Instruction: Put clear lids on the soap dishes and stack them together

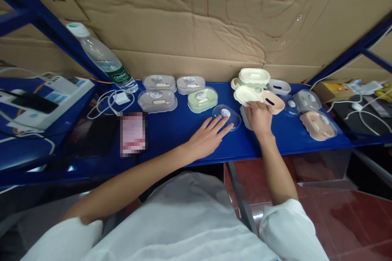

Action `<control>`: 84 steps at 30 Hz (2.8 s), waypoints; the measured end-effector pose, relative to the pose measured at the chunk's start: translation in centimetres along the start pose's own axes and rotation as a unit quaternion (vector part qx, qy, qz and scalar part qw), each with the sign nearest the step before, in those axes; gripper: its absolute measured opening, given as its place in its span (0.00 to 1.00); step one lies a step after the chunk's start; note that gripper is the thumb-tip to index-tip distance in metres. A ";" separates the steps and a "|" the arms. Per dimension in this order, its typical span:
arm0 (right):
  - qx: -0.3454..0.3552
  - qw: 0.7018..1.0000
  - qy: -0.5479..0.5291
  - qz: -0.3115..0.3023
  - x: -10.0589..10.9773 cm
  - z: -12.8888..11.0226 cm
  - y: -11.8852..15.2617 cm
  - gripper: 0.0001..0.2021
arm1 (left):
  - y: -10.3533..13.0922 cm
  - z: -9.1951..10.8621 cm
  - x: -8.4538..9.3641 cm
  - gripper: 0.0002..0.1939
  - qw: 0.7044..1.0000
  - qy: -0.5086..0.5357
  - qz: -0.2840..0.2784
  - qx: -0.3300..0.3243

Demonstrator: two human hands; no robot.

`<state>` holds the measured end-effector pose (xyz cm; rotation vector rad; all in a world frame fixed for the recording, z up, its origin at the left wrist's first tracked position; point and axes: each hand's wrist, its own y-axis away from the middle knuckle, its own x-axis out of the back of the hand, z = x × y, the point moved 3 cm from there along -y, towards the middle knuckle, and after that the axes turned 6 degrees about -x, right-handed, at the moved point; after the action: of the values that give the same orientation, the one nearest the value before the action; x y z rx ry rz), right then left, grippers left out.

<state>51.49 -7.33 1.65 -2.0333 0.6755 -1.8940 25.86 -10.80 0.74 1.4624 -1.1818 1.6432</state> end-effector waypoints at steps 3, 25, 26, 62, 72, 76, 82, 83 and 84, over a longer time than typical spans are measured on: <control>0.034 0.998 -0.032 0.040 2.1 -1.0 2.4 0.15 | -0.9 0.4 0.0 0.30 1.000 -0.007 -0.021 0.017; -0.104 0.994 -0.033 -0.019 2.1 -1.3 8.0 0.23 | 14.5 -0.6 2.0 0.24 0.946 -0.019 0.106 0.306; -0.092 0.994 -0.050 -0.014 2.5 -1.4 8.2 0.22 | 14.2 -0.7 2.0 0.24 0.950 -0.011 0.110 0.293; 0.161 0.935 -0.283 -0.140 1.3 -11.3 9.2 0.40 | 10.6 -4.7 3.7 0.18 0.907 0.138 0.271 0.292; 0.140 0.927 -0.304 -0.167 0.7 -10.2 8.8 0.35 | 8.4 -2.1 0.6 0.18 0.960 0.136 0.180 0.163; 0.158 0.934 -0.284 -0.151 0.5 -10.4 9.4 0.32 | 9.6 -2.7 0.2 0.20 0.960 0.152 0.181 0.147; 0.172 0.946 -0.259 -0.090 0.6 -10.3 10.1 0.32 | 9.6 -2.7 0.3 0.18 0.968 0.129 0.174 0.124; 0.173 0.948 -0.256 -0.074 0.6 -10.2 10.3 0.33 | 9.5 -2.7 0.3 0.18 0.969 0.127 0.176 0.120; 0.176 0.949 -0.255 -0.057 0.5 -10.2 10.4 0.34 | 9.4 -2.7 0.2 0.18 0.969 0.124 0.180 0.116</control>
<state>39.95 -15.38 -2.14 -2.2105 0.0809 -1.3193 16.28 -12.13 -0.94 1.1743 -1.1914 2.2043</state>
